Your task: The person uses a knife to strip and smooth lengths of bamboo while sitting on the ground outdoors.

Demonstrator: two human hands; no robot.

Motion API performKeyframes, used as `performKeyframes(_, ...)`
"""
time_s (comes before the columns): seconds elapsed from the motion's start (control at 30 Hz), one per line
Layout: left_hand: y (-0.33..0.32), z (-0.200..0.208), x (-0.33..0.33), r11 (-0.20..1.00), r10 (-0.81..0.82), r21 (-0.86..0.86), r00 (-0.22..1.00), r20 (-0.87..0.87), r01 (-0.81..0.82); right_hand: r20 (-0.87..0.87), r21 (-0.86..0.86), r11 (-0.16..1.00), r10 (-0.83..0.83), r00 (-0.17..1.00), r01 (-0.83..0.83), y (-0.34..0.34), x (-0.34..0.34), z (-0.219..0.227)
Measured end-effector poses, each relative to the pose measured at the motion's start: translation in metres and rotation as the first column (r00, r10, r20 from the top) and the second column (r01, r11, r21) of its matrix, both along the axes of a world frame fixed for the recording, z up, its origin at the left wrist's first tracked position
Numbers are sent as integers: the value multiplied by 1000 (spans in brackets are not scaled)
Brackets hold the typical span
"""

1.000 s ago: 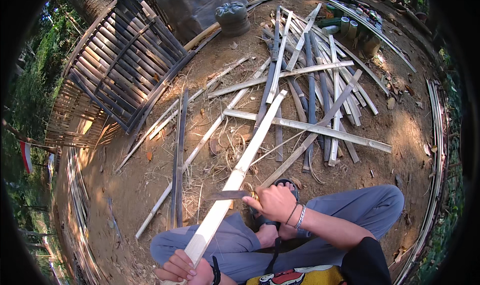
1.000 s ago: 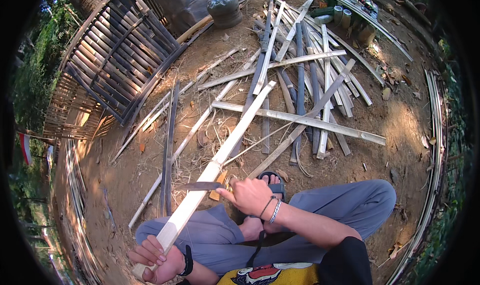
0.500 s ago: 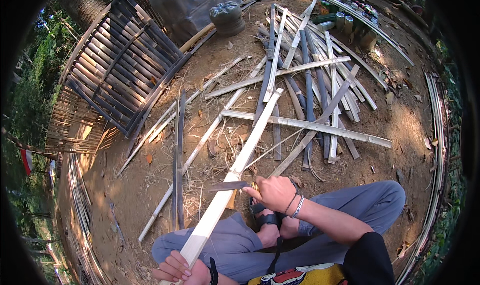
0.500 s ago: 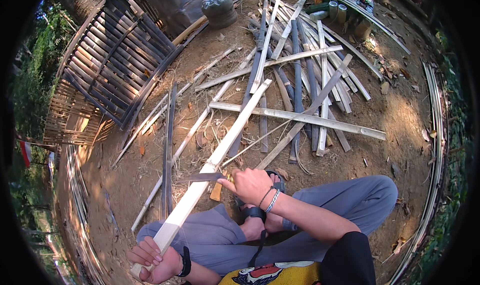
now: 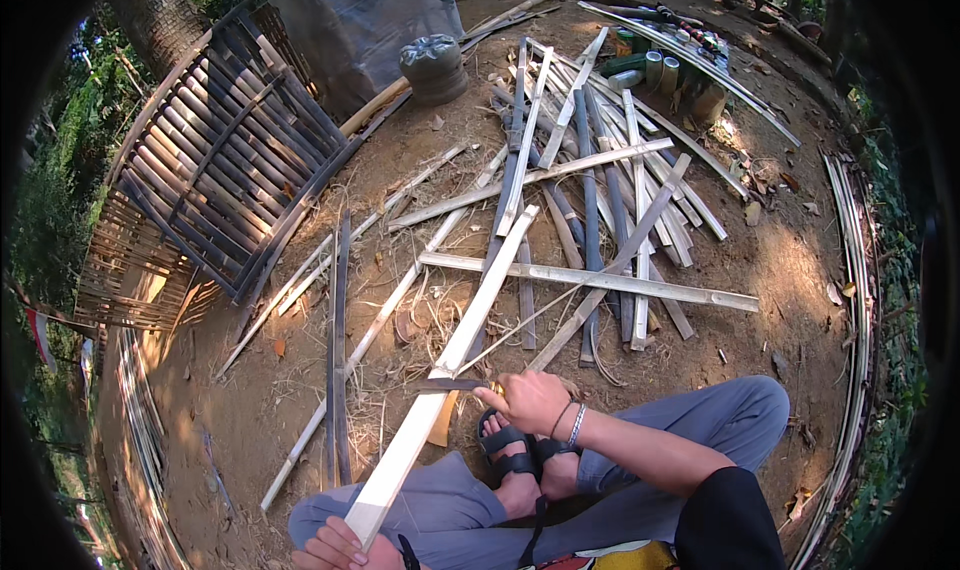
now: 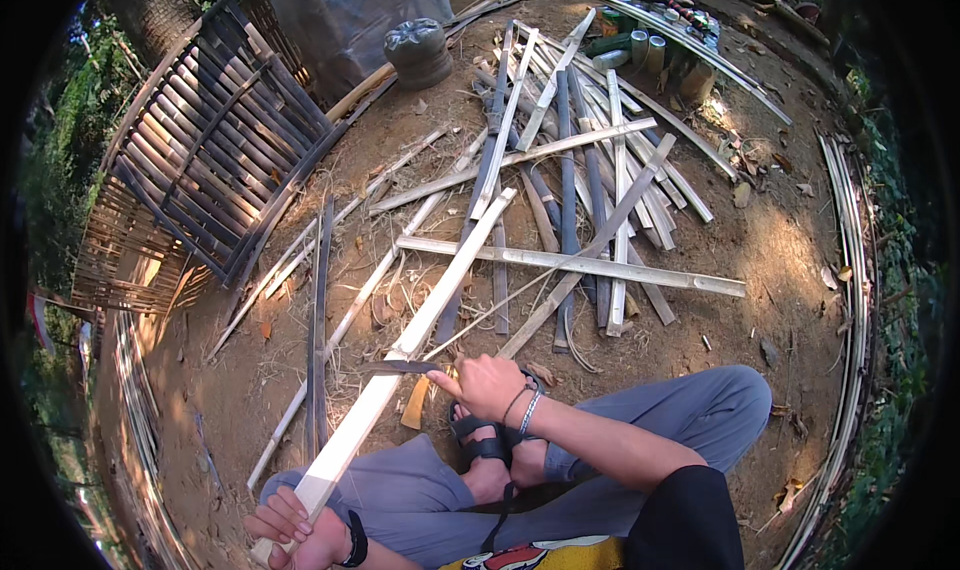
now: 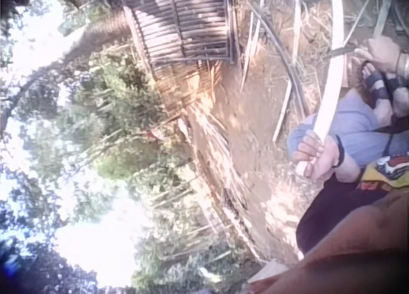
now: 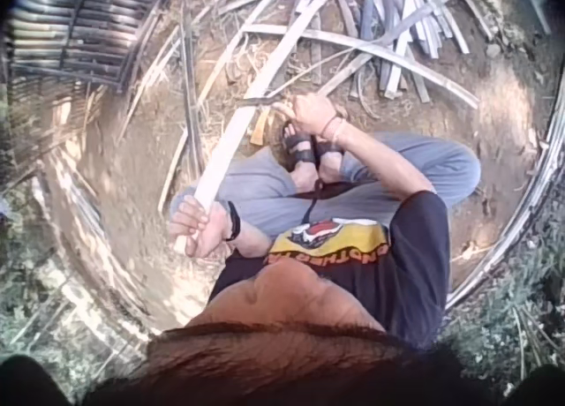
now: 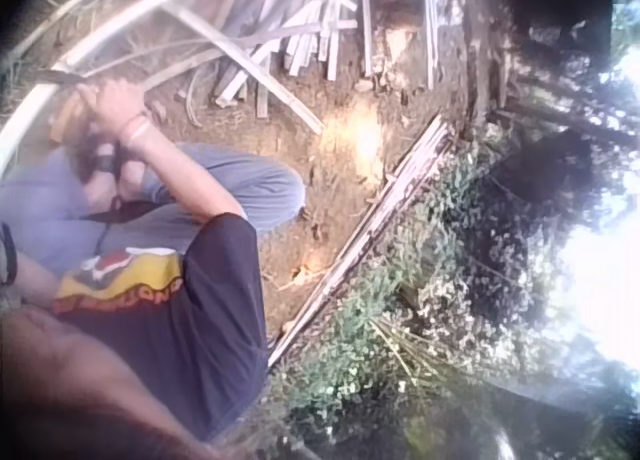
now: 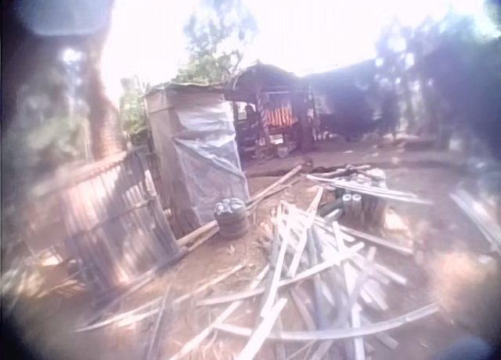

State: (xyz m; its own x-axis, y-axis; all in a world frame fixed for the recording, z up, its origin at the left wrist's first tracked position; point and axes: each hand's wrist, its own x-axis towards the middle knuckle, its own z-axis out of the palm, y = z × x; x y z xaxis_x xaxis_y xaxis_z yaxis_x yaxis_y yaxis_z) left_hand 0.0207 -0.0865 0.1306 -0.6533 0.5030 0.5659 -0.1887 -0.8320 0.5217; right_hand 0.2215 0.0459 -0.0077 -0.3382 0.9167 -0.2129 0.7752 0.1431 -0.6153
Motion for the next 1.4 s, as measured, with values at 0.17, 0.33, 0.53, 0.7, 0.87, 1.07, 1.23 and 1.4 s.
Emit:
performKeyframes(0.17, -23, 39, -22, 999, -35, 13, 996, 82, 34, -159, -75, 988, 120, 980, -133, -37, 12, 29)
performKeyframes(0.33, -22, 41, -36, 999, 24, -44, 983, 181, -16, -448, -103, 994, -22, 894, -28, -47, 21, 23)
performKeyframes(0.53, -15, 30, -52, 989, 41, -145, 997, 70, -30, -476, -129, 981, -190, 859, 146, -31, 33, 9)
performKeyframes(0.7, -14, 33, -59, 977, 124, -185, 989, 79, -107, -402, -155, 984, -141, 905, 85, -35, 34, 17)
performKeyframes(0.87, -1, 36, -48, 918, 363, -212, 925, 109, -335, -407, -104, 994, -64, 911, 23, -45, 32, 27)
performKeyframes(1.07, 11, 44, -26, 951, 301, -70, 954, -15, -301, -377, -23, 996, 71, 924, -86, -61, 13, 49)
performKeyframes(1.23, 6, 46, -12, 969, 245, 44, 960, -138, -242, -275, 180, 967, 227, 934, -182, -67, -11, 61)
performKeyframes(1.4, -9, 40, -12, 981, 179, 89, 979, -95, -171, -200, 225, 940, 301, 932, -255, -91, -14, 88)
